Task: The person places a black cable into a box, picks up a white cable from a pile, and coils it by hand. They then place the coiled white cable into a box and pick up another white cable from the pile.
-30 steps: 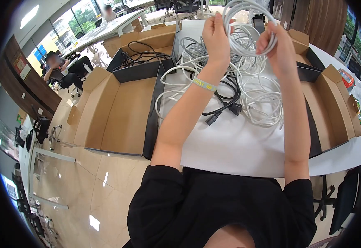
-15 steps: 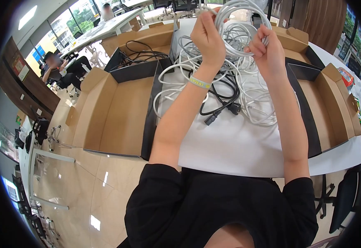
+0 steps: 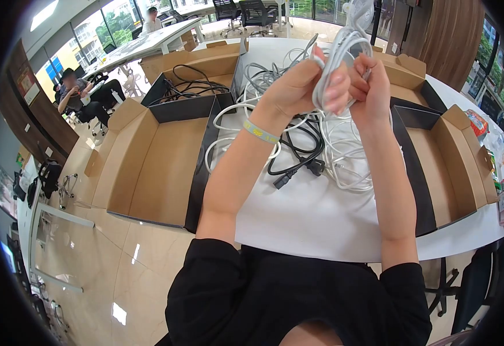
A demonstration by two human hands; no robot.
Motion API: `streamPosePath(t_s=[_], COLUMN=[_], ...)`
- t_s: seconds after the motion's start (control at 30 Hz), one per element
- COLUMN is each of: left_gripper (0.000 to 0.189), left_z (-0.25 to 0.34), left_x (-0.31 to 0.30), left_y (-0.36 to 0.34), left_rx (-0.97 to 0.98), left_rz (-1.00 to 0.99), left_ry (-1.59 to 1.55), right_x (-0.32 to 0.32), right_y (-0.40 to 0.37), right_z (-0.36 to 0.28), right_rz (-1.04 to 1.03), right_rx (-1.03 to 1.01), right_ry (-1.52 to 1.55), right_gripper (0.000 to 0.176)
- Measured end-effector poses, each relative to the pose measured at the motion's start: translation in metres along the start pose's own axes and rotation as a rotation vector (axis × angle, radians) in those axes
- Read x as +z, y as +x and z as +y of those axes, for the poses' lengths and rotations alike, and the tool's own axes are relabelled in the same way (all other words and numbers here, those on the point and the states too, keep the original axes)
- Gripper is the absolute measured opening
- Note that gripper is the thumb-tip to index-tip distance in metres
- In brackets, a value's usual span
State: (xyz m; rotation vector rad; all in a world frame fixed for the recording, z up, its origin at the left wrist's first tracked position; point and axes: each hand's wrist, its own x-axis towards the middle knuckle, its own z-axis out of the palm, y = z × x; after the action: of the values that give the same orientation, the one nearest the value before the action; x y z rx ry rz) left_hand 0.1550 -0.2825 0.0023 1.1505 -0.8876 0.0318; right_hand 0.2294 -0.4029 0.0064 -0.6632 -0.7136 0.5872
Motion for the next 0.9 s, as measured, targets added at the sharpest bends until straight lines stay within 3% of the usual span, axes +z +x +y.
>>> streamPosePath(t_s=[0.07, 0.13, 0.2, 0.33, 0.37, 0.47, 0.53, 0.6, 0.7, 0.77, 0.87, 0.9], left_gripper=[0.043, 0.034, 0.029, 0.027, 0.027, 0.028, 0.031, 0.031, 0.031, 0.031, 0.029, 0.029], left_z=[0.005, 0.018, 0.029, 0.034, 0.032, 0.033, 0.031, 0.030, 0.029, 0.024, 0.021, 0.022], left_x=[-0.003, -0.002, 0.004, 0.004, 0.003, -0.001, -0.003, -0.001, -0.002, -0.005, -0.002, 0.000], left_y=[-0.001, -0.002, -0.005, -0.002, -0.001, 0.001, 0.000, 0.004, 0.001, 0.002, 0.002, 0.001], left_rx=[0.009, -0.013, 0.028, 0.149, 0.143, 0.174, 0.135, 0.160, 0.050, 0.046, 0.007, 0.033], left_rz=[-0.043, 0.005, 0.379, 0.600, 0.590, 0.663, 0.696, 0.724, 0.747, 0.752, 0.790, 0.775], left_ry=[-0.209, -0.109, 0.302, 0.558, 0.541, 0.670, 0.731, 0.748, 0.940, 0.944, 0.988, 0.931], right_x=[0.001, -0.005, -0.001, -0.003, -0.007, -0.012, -0.014, -0.012, -0.009, -0.012, -0.010, -0.013], right_y=[0.001, 0.003, 0.002, -0.004, -0.003, -0.004, -0.007, 0.000, -0.002, -0.001, 0.001, 0.003], right_z=[0.004, 0.003, -0.009, -0.034, -0.036, -0.036, -0.031, -0.028, -0.025, -0.027, -0.023, -0.025], right_rz=[0.034, 0.002, 0.008, -0.152, -0.166, -0.195, -0.197, -0.314, -0.246, -0.246, -0.172, -0.235], right_rx=[-0.008, 0.013, -0.094, -0.190, -0.197, -0.275, -0.275, -0.345, -0.318, -0.349, -0.439, -0.426], right_ry=[0.013, 0.085, -0.112, -0.356, -0.426, -0.619, -0.588, -0.600, -0.497, -0.648, -0.664, -0.628], right_gripper=[0.025, 0.025, 0.023, 0.039, 0.047, 0.051, 0.053, 0.053, 0.044, 0.038, 0.037, 0.038])
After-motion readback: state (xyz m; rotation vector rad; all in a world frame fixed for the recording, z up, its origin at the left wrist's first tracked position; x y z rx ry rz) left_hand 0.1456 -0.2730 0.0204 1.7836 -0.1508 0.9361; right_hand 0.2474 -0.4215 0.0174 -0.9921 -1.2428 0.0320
